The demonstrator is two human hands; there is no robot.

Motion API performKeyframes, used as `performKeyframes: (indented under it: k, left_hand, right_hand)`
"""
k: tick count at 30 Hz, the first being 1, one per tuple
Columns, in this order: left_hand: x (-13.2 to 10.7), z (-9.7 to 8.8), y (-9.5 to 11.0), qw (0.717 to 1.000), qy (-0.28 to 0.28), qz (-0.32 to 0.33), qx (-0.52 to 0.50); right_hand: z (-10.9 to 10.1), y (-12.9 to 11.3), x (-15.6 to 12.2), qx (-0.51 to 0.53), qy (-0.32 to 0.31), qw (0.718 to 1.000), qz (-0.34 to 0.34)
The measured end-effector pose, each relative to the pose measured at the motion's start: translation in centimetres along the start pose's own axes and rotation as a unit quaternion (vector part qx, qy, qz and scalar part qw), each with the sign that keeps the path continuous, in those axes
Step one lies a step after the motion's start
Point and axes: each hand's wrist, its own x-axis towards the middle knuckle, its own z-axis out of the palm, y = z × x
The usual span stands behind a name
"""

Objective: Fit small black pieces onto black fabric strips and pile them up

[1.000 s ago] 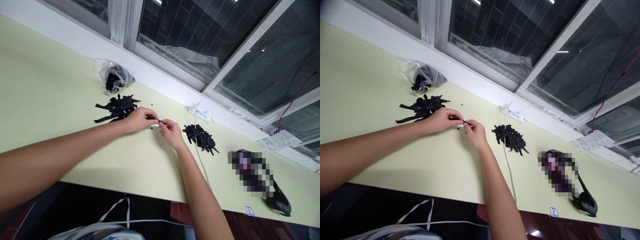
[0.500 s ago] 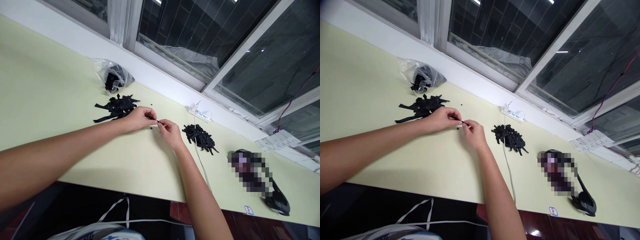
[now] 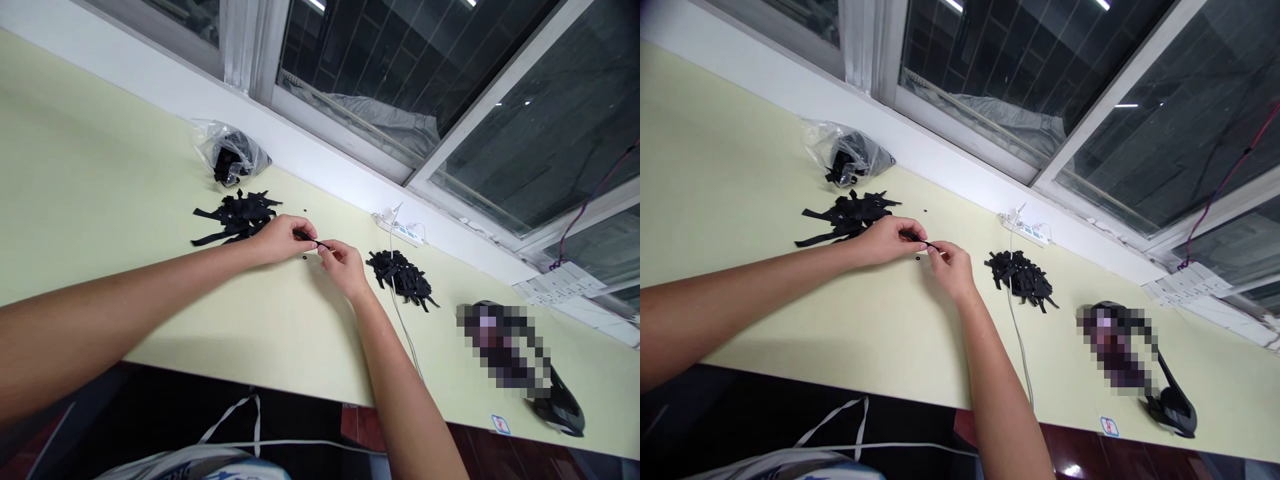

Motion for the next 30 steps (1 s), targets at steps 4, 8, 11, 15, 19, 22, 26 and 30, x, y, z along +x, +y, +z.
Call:
performKeyframes:
  k: [4, 8, 11, 15, 19, 22, 26, 30]
  left_hand:
    - [-0.05, 0.10, -0.13, 1.000, 0.003, 0.017, 0.000]
    - [-0.06, 0.01, -0.15, 1.000, -0.003, 0.024, 0.000]
    - [-0.10, -0.06, -0.04, 1.000, -0.007, 0.024, -0.006]
    - [-0.14, -0.03, -0.07, 0.999, -0.017, 0.027, -0.010]
    - [-0.15, 0.04, -0.21, 0.999, -0.017, 0.030, -0.007]
    - [-0.13, -0.06, -0.16, 1.000, -0.017, 0.023, 0.000]
    - [-0.05, -0.29, -0.11, 1.000, -0.026, -0.003, -0.001]
    - [0.02, -0.24, -0.32, 0.996, -0.049, -0.048, -0.058]
  right_hand:
    - [-0.05, 0.02, 0.01, 0.021, 0.006, 1.000, 0.020]
    - [-0.07, 0.27, 0.10, 0.035, 0.002, 0.999, 0.014]
    - [-0.08, 0.34, 0.13, 0.038, 0.004, 0.999, 0.017]
    - [-0.10, 0.23, 0.12, 0.046, 0.007, 0.999, 0.018]
    - [-0.08, 0.10, 0.10, 0.059, 0.010, 0.998, 0.013]
    - [-0.05, 0.00, 0.08, 0.062, 0.010, 0.998, 0.016]
    - [0.00, -0.14, 0.05, 0.066, 0.010, 0.998, 0.015]
    - [0.04, -0.15, 0.07, 0.075, 0.007, 0.997, 0.011]
